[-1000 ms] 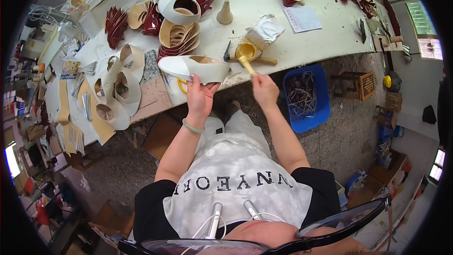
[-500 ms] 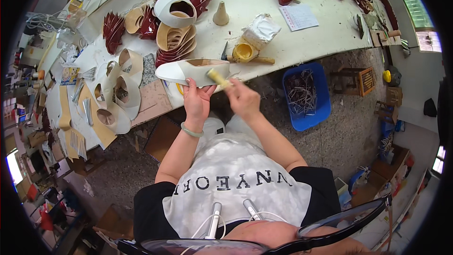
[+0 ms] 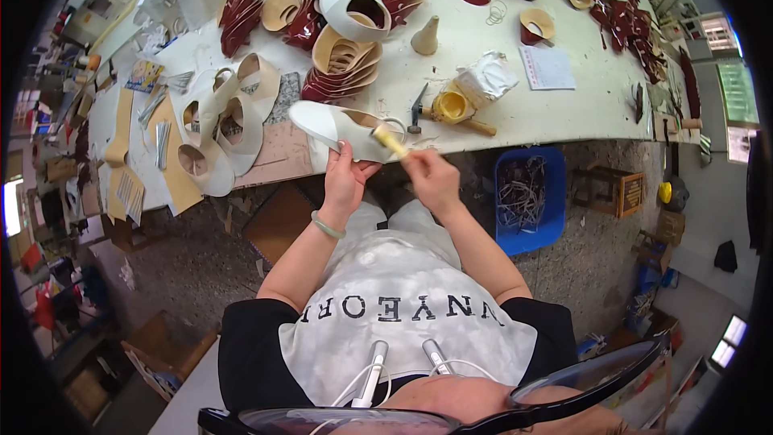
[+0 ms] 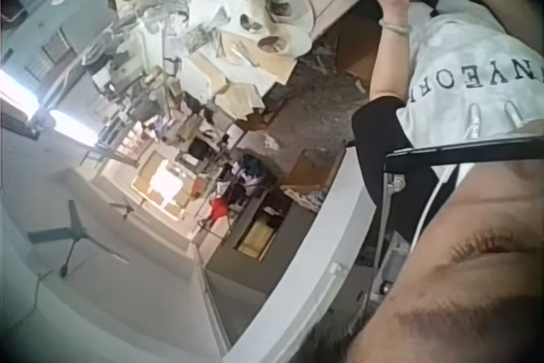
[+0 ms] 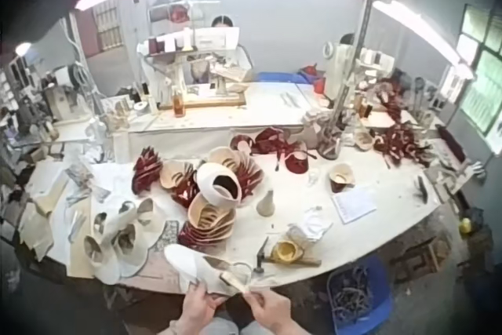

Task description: The person applies glue to shoe upper components using a brush, threads plastic ties through shoe uppers by hand, and attaches metal strips onto adhesive backing paper.

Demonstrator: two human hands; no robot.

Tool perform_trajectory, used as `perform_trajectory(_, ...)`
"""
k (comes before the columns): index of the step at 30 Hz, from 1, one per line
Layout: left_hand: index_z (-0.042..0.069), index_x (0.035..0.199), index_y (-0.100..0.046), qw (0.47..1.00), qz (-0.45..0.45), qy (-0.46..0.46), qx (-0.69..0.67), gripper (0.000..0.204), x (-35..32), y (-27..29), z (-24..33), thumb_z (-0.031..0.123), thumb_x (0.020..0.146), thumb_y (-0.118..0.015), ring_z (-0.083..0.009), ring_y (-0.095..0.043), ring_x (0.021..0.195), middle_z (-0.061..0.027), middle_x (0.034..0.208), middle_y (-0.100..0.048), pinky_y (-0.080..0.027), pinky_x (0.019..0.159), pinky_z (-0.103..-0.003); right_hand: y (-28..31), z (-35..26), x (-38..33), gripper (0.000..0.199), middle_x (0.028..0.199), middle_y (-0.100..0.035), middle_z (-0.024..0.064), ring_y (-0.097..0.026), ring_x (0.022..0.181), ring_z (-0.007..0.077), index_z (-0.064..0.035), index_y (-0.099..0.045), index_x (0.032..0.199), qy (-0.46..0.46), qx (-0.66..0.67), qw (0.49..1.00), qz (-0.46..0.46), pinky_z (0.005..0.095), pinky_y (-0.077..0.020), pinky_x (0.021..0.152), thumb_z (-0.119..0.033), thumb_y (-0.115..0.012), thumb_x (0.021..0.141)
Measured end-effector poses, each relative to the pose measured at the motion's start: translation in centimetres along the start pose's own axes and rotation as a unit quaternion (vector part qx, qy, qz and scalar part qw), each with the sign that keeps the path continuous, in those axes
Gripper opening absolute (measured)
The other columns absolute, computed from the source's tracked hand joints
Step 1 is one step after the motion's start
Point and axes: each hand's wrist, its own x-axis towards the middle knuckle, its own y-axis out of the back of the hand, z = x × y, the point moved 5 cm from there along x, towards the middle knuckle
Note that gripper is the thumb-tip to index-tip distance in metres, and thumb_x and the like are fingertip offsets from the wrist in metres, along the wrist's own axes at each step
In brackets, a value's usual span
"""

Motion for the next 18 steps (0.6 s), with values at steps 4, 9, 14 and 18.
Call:
perform_trajectory(4, 0.012, 0.134, -0.033, 0.999, 0.030, 0.033, 0.031, 0.037, -1.0, 0.6, 0.3, 0.030, 0.101, -0.036, -0.0281, -0.056, 0.112, -0.0089, 0.129, -0.050, -0.048, 0.089, -0.047, -0.5, 6.3, 0.3, 0.018, 0.075, -0.066, 0.0124, -0.064, 0.070, 0.0332, -0.0109, -0.064, 0.089, -0.134, -0.130, 0.982, -0.018, 0.0385, -0.0505, 0.064, -0.029, -0.064, 0.085)
perform_trajectory(9, 0.009, 0.133, -0.036, 0.997, 0.072, 0.001, -0.024, 0.038, -0.7, 4.6, 4.2, 0.027, 0.100, -0.041, -0.0280, -0.053, 0.115, -0.0098, 0.127, -0.051, -0.047, 0.091, -0.050, 2.5, 12.7, -0.6, 0.023, 0.074, -0.064, 0.0025, -0.058, 0.066, 0.0080, -0.0003, -0.061, 0.093, -0.210, 0.042, 0.975, -0.061, 0.0240, -0.0465, 0.061, -0.023, -0.063, 0.090)
perform_trajectory(14, 0.004, 0.128, -0.043, 0.992, 0.035, -0.055, -0.110, 0.036, 0.6, 6.9, 10.2, 0.021, 0.097, -0.043, -0.0290, -0.052, 0.116, -0.0135, 0.124, -0.053, -0.044, 0.095, -0.051, 1.0, 12.3, -1.3, 0.022, 0.073, -0.063, 0.0011, -0.057, 0.065, 0.0065, -0.0003, -0.060, 0.093, -0.233, 0.095, 0.963, -0.092, 0.0214, -0.0454, 0.061, -0.022, -0.062, 0.091)
perform_trajectory(18, 0.006, 0.129, -0.045, 0.980, 0.064, -0.166, -0.095, 0.038, 1.8, 10.3, 17.5, 0.025, 0.097, -0.042, -0.0276, -0.052, 0.116, -0.0122, 0.124, -0.054, -0.044, 0.095, -0.047, -1.9, 10.0, -1.7, 0.021, 0.074, -0.063, 0.0017, -0.059, 0.066, 0.0068, -0.0002, -0.061, 0.094, -0.234, 0.126, 0.954, -0.135, 0.0216, -0.0471, 0.063, -0.021, -0.063, 0.090)
